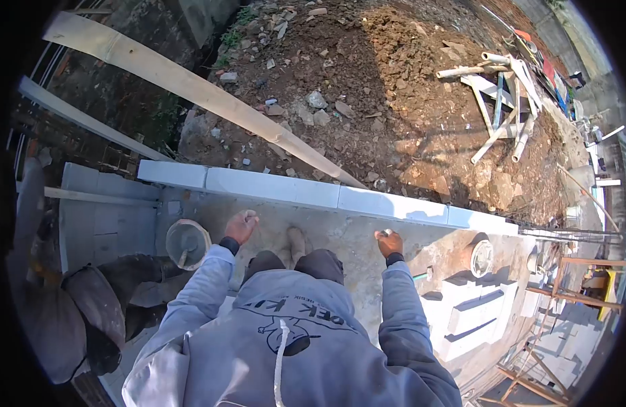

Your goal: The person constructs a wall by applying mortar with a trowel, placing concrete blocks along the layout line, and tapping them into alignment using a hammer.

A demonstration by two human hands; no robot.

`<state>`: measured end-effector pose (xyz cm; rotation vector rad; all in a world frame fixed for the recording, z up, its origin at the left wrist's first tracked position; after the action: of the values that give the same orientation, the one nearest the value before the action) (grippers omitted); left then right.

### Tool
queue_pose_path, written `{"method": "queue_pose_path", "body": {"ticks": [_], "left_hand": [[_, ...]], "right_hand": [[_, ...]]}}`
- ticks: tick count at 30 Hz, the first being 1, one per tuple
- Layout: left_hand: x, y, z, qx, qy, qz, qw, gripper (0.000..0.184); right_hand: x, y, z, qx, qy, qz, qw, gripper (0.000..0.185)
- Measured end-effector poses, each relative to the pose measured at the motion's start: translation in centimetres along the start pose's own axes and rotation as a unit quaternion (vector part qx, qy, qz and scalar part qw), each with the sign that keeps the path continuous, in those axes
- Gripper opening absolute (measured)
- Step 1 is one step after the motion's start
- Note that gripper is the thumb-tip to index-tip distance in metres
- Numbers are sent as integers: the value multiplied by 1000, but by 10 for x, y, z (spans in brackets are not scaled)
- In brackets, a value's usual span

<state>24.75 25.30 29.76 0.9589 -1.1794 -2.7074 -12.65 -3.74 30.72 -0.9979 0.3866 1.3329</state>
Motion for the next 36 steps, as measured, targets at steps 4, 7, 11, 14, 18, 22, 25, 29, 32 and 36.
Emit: {"method": "queue_pose_path", "body": {"ticks": [4, 7, 11, 14, 18, 22, 25, 29, 32, 36], "left_hand": [[8, 25, -16, 27, -5, -29, 999, 38], [33, 29, -8, 49, -12, 6, 999, 37], [81, 19, 37, 23, -85, -26, 996, 37], [123, -13, 43, 44, -158, -71, 984, 30], [131, 43, 33, 90, -183, -169, 964, 31], [156, 109, -13, 140, -127, -195, 962, 30], [204, 176, -30, 156, -93, -195, 964, 31], [306, 247, -3, 189, -122, -229, 947, 35], [407, 289, 34, 262, -215, -246, 908, 39], [494, 350, 87, 326, -335, -276, 840, 40]], "right_hand": [[50, 61, 50, 35, -7, -126, 991, 38], [93, 112, 99, 54, 3, -52, 997, 31], [137, 192, 156, 163, -48, -50, 984, 35], [187, 284, 156, 213, 4, -162, 964, 36], [149, 290, 172, 260, 11, -288, 921, 34], [143, 336, 156, 287, 52, -304, 907, 34], [100, 364, 156, 292, 15, -253, 922, 51], [83, 448, 168, 247, 82, -159, 952, 47], [42, 485, 201, 313, 186, -241, 900, 35], [27, 543, 230, 334, 186, -292, 877, 34]]}}
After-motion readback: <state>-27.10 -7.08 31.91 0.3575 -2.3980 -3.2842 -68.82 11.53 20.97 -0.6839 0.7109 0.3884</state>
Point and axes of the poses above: each hand's wrist, its own z-axis away from the middle knuckle, its own x-axis out of the palm, y = z × x, the point moved 2 cm from there along -z, towards the middle knuckle, and after that the axes turned 7 degrees about -y, right-handed, at the moved point
